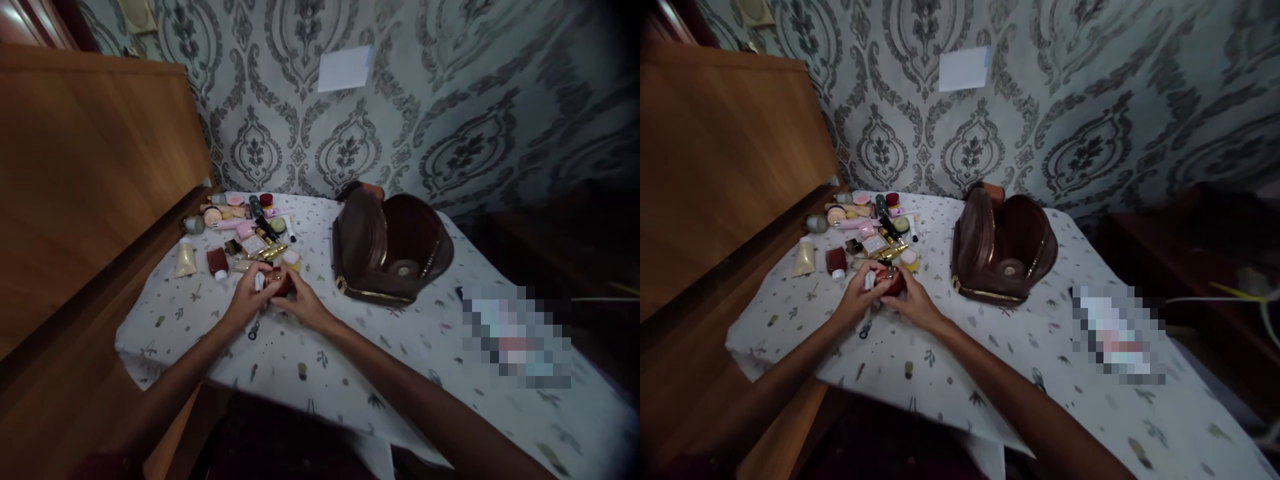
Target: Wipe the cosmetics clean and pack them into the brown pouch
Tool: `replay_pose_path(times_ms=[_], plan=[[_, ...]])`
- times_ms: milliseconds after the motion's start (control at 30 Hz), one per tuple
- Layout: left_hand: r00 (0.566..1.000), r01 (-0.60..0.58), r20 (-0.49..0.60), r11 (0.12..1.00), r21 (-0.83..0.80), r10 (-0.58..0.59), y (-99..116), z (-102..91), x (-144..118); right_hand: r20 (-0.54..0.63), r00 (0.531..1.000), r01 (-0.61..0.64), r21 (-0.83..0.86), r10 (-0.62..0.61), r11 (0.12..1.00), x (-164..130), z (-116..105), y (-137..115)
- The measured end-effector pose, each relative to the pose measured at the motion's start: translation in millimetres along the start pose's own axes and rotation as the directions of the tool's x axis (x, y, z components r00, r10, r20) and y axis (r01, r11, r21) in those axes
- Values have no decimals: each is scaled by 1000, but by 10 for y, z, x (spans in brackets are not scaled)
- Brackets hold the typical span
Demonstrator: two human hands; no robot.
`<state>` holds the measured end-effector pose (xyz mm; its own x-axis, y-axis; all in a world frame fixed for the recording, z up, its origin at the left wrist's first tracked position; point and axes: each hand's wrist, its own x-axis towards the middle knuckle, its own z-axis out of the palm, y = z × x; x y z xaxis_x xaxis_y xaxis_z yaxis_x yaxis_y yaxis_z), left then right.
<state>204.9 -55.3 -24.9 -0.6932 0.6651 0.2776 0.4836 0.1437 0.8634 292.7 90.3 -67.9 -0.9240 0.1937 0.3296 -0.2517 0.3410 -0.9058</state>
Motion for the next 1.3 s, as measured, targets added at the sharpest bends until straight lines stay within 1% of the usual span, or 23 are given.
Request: replay_pose_path(times_ms=[67, 133, 200, 267, 333, 400, 467, 533, 567, 633, 700, 733, 767, 833, 900, 967, 1033, 1100, 1133, 1233, 1300], plan=[[996, 18, 85, 999, 41, -22, -30, -36, -76, -21, 1000, -7, -109, 5, 994, -76, -33, 24], [993, 10, 119, 993, 117, -24, -57, -122, -160, -9, 1000, 21, -189, -23, 982, -140, -52, 50], [989, -44, 144, 978, 204, 15, -85, -211, -270, 7, 998, 54, -230, -54, 972, -177, -55, 76], [983, -116, 174, 947, 300, 65, -116, -274, -393, 0, 999, 51, -250, -53, 967, -188, -48, 101], [978, -163, 185, 908, 386, 97, -141, -307, -494, -9, 999, 35, -262, -38, 964, -187, -42, 121], [981, -173, 153, 886, 430, 117, -135, -316, -542, -5, 999, 36, -271, -38, 962, -184, -41, 131], [982, -187, 108, 874, 448, 155, -79, -306, -520, 7, 999, 50, -280, -51, 959, -181, -46, 123], [967, -252, 99, 838, 484, 234, 17, -267, -432, 15, 998, 60, -293, -58, 954, -174, -50, 98], [950, -309, 132, 808, 501, 282, 69, -234, -369, 21, 998, 63, -300, -60, 952, -169, -51, 82], [899, -438, 250, 750, 496, 360, 158, -139, -223, 25, 998, 60, -321, -55, 945, -153, -50, 50], [857, -509, 359, 725, 464, 371, 210, -16, -75, 18, 999, 46, -337, -42, 941, -139, -42, 22], [853, -509, 384, 726, 463, 353, 221, 46, -11, 9, 999, 36, -336, -35, 941, -135, -36, 9], [864, -488, 383, 731, 478, 326, 226, 104, 44, -3, 1000, 25, -332, -28, 943, -135, -29, -2], [905, -414, 328, 743, 526, 272, 220, 190, 121, -26, 1000, 9, -320, -18, 947, -140, -16, -23], [942, -332, 237, 767, 548, 239, 192, 222, 164, -44, 999, -6, -356, -10, 935, -145, -11, -38], [966, -257, 151, 814, 521, 208, 131, 204, 203, 24, 999, 31, -377, -23, 926, -136, -26, -42], [987, -160, 86, 865, 476, 136, 45, 158, 248, 88, 996, 57, -432, -21, 900, -117, -62, -43], [998, -55, -10, 887, 458, 66, -39, 107, 280, 125, 992, 71, -472, -13, 879, -99, -101, -53], [1000, -15, -7, 889, 457, 21, -76, 83, 283, 141, 990, 76, -489, -7, 869, -94, -116, -63], [998, 15, -65, 894, 448, 16, -211, 19, 236, 166, 986, 81, -512, 6, 855, -93, -138, -99], [995, -10, -85, 884, 468, 57, -375, -23, 192, 164, 987, 84, -509, 1, 857, -97, -142, -121]])
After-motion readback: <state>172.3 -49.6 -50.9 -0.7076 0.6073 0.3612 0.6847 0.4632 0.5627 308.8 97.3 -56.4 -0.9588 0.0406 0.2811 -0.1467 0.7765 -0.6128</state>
